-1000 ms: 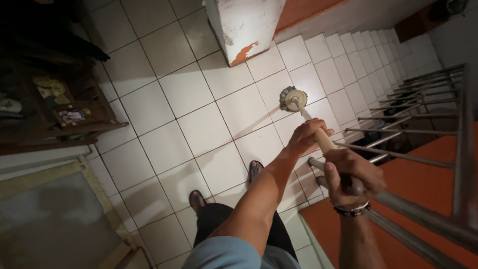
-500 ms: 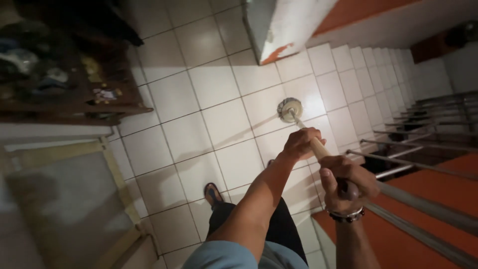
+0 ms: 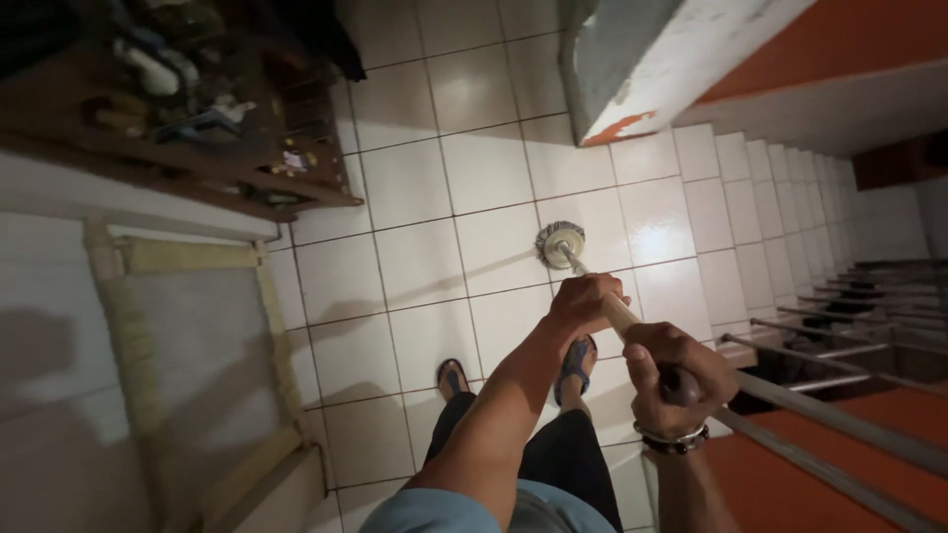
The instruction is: The recorder is mopping a tiled floor in a hallway area using a string mop.
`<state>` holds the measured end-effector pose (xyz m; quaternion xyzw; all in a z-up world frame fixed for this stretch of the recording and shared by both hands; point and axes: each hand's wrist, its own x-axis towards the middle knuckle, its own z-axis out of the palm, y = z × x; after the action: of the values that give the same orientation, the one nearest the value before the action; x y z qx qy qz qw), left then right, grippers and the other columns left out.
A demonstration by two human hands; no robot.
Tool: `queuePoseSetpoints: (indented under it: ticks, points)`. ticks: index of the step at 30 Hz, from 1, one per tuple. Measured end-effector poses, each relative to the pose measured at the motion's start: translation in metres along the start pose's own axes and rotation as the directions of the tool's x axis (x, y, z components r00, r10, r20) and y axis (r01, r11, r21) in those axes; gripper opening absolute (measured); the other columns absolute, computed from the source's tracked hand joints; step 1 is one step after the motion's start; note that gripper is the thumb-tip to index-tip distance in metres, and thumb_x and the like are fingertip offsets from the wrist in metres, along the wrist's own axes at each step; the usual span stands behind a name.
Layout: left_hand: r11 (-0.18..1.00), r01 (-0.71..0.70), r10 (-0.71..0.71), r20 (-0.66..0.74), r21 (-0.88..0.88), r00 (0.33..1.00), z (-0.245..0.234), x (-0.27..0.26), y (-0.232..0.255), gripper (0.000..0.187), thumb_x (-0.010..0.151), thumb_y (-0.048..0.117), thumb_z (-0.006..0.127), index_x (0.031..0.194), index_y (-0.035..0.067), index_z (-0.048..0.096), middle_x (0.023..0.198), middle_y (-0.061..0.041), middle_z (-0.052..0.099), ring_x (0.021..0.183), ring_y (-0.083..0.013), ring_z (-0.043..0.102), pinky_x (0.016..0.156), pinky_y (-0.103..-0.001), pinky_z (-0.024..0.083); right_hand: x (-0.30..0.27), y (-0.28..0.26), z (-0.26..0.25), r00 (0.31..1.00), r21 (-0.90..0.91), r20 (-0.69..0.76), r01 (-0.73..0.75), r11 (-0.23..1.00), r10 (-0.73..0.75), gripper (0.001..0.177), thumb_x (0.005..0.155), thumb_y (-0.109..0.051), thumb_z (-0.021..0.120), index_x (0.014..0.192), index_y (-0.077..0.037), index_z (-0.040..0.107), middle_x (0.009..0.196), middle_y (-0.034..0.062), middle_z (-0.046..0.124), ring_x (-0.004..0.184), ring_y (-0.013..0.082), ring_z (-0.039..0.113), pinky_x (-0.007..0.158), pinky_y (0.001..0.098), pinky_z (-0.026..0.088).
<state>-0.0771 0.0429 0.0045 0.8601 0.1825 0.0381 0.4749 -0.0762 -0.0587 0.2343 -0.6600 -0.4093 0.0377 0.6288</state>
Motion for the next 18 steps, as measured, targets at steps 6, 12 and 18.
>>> queuePoseSetpoints:
  ticks: [6,12,18]
  points:
    - [0.998,0.052,-0.052,-0.018,0.038,0.999,-0.045,-0.040,-0.016,0.030,0.091,0.041,0.065,0.083,0.013,0.069,0.088,-0.007,0.073,0.089,-0.0298,0.070,0.078,-0.041,0.057,-0.016,-0.015,0.042,1.000,0.043,0.021,-0.005,0.999,0.004,0.013,0.093,-0.003,0.068,0.084,0.006,0.064,0.081,0.0151,0.071,0.059,0.0105,0.058,0.050,0.0216,0.043]
    - [0.997,0.003,0.006,-0.114,0.074,0.993,-0.074,-0.076,-0.048,0.028,0.090,0.038,0.067,0.078,0.013,0.066,0.083,-0.004,0.070,0.085,-0.0282,0.069,0.072,-0.040,0.056,-0.028,-0.029,0.079,0.995,0.157,0.095,-0.009,0.988,-0.006,0.014,0.095,-0.001,0.067,0.083,0.005,0.062,0.082,0.0152,0.071,0.060,0.0114,0.060,0.053,0.0222,0.045]
    - [0.991,0.033,-0.012,-0.150,0.133,0.989,-0.107,-0.106,-0.069,0.026,0.091,0.034,0.067,0.076,0.013,0.064,0.079,-0.004,0.068,0.083,-0.0263,0.069,0.072,-0.038,0.057,-0.034,-0.034,0.117,0.992,0.199,0.120,0.013,0.980,-0.037,0.013,0.090,0.000,0.065,0.079,0.006,0.062,0.076,0.0155,0.070,0.056,0.0111,0.059,0.052,0.0240,0.043]
